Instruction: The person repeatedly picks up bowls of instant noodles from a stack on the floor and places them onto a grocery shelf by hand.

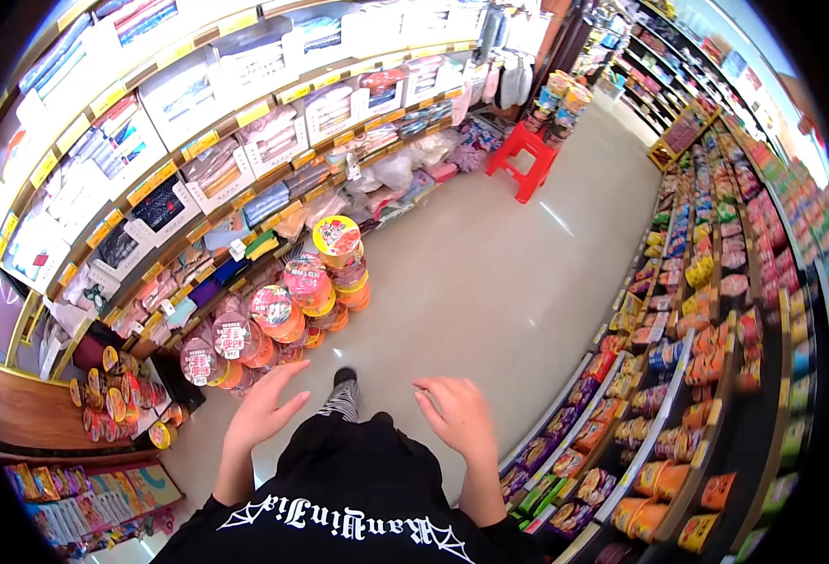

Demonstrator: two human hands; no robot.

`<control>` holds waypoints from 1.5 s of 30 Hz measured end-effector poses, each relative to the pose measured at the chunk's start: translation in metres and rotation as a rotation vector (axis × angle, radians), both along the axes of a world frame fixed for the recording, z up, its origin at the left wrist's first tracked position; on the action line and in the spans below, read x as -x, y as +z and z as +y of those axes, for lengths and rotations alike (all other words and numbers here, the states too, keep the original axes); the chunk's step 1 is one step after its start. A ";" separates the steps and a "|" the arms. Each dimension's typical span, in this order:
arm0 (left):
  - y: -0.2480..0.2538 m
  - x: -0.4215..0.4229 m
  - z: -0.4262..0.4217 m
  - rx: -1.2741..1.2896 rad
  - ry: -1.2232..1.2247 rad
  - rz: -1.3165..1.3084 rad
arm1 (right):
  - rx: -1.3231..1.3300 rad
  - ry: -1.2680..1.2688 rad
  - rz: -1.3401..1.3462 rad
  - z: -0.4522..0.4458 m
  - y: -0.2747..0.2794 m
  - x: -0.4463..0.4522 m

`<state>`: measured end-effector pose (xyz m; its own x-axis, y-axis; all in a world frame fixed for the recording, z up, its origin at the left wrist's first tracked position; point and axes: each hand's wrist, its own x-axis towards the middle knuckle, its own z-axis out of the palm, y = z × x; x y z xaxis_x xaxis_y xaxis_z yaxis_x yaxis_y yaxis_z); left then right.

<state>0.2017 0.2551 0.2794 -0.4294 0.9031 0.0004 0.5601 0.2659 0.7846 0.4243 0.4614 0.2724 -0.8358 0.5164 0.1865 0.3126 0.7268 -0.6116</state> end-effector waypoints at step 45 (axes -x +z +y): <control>-0.200 0.108 0.433 0.435 -0.282 -0.904 | 1.229 -0.818 0.188 0.232 -0.177 0.056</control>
<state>0.0939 0.6881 0.0792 0.1194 0.8158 -0.5658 -0.1025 0.5770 0.8103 0.3687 0.6931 0.0953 -0.2575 0.7297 -0.6334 0.2179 -0.5948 -0.7738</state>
